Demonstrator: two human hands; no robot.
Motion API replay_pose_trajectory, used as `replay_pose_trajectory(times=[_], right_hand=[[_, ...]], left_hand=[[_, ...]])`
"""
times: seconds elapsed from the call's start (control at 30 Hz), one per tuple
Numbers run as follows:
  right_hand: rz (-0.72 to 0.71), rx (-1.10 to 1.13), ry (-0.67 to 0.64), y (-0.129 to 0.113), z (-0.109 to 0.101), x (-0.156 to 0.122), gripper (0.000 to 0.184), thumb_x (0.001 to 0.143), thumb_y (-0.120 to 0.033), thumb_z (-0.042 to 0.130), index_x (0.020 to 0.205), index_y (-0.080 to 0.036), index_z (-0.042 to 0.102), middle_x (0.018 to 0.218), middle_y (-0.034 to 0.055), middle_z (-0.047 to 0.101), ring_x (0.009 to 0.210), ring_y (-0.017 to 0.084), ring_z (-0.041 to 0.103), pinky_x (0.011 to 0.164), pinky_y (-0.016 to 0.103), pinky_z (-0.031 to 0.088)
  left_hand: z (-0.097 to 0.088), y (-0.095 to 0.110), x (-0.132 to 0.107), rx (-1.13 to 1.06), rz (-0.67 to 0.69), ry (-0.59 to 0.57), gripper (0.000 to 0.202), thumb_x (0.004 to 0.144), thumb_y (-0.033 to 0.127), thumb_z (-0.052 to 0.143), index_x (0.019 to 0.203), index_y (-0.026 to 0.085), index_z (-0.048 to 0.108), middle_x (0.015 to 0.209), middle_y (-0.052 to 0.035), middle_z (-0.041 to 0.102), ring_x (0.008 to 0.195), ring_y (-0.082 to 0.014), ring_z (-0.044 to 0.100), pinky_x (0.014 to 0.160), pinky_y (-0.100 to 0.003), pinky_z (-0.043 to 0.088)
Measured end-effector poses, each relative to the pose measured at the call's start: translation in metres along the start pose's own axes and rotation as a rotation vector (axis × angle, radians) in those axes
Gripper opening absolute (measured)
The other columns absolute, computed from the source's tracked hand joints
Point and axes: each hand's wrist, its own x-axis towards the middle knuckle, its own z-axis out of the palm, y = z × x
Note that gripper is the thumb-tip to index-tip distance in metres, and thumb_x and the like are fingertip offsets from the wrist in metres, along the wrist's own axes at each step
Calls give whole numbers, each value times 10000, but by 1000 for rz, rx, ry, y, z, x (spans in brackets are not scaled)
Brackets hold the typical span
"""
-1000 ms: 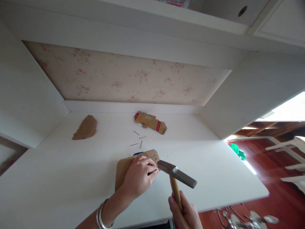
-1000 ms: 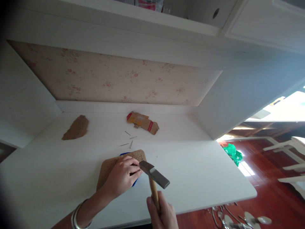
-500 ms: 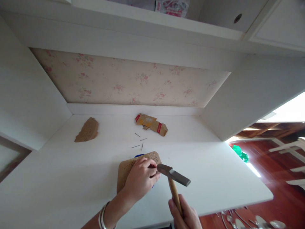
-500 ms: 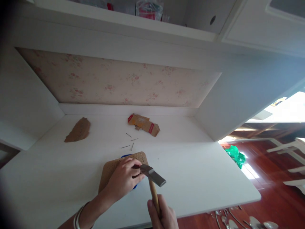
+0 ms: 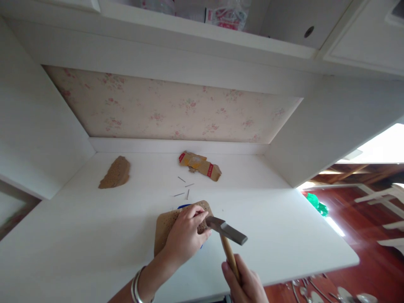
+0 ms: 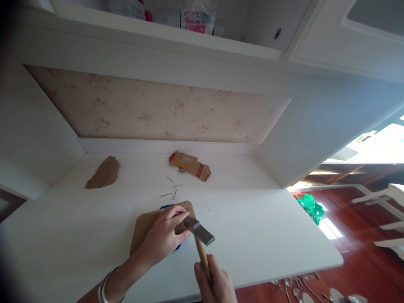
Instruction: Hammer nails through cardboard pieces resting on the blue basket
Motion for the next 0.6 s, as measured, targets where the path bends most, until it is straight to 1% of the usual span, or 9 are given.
replay_pose_trajectory(times=[0.07,0.1,0.17,0.23,0.37,0.43,0.53,0.6], right_hand=[[-29,-7,-47,0,0,2,453,875,-632,483,674,-227,437,536,-83,321,497,113,310,480,237,292],[-30,-6,-36,0,0,2,457,872,-635,484,671,-227,439,536,-83,320,499,114,306,480,237,290],[-15,2,34,0,3,2,464,871,-643,478,667,-231,423,534,-85,313,496,113,300,480,241,282],[-12,10,74,-1,5,1,458,876,-640,472,672,-233,415,538,-88,302,496,113,291,483,245,275],[-47,-1,42,-2,5,0,441,881,-613,492,679,-222,459,549,-88,303,505,111,283,494,248,262],[-44,1,47,-1,5,0,443,877,-614,502,678,-219,471,553,-86,304,510,111,286,497,251,263],[-25,18,67,0,4,-1,442,881,-612,500,676,-223,459,558,-90,265,511,112,270,491,254,255],[-28,25,51,1,4,-2,440,891,-604,486,673,-225,439,564,-91,256,519,111,256,493,256,241]], left_hand=[[1,0,0,-1,5,6,386,757,216,732,1138,222,670,1090,-68,637,1024,-239,609,946,-390,503],[1,0,0,0,4,3,387,756,215,732,1138,219,669,1090,-69,636,1016,-237,611,942,-389,507],[0,1,0,11,-5,-6,397,744,204,738,1135,217,671,1091,-68,639,1010,-237,614,945,-394,504],[0,1,0,24,-15,-8,413,734,193,743,1139,217,667,1100,-67,641,1031,-245,609,965,-407,493],[-1,2,0,24,-15,0,461,732,186,730,1182,230,635,1128,-68,636,1049,-248,609,972,-403,488],[-1,1,0,20,-9,5,491,731,192,728,1206,240,614,1145,-70,632,1059,-252,609,972,-405,489],[-1,0,0,14,13,11,529,727,207,738,1233,241,590,1164,-75,628,1097,-265,590,994,-430,473],[0,0,-1,11,17,4,537,725,210,741,1238,237,585,1170,-76,626,1112,-270,579,1008,-443,461]])
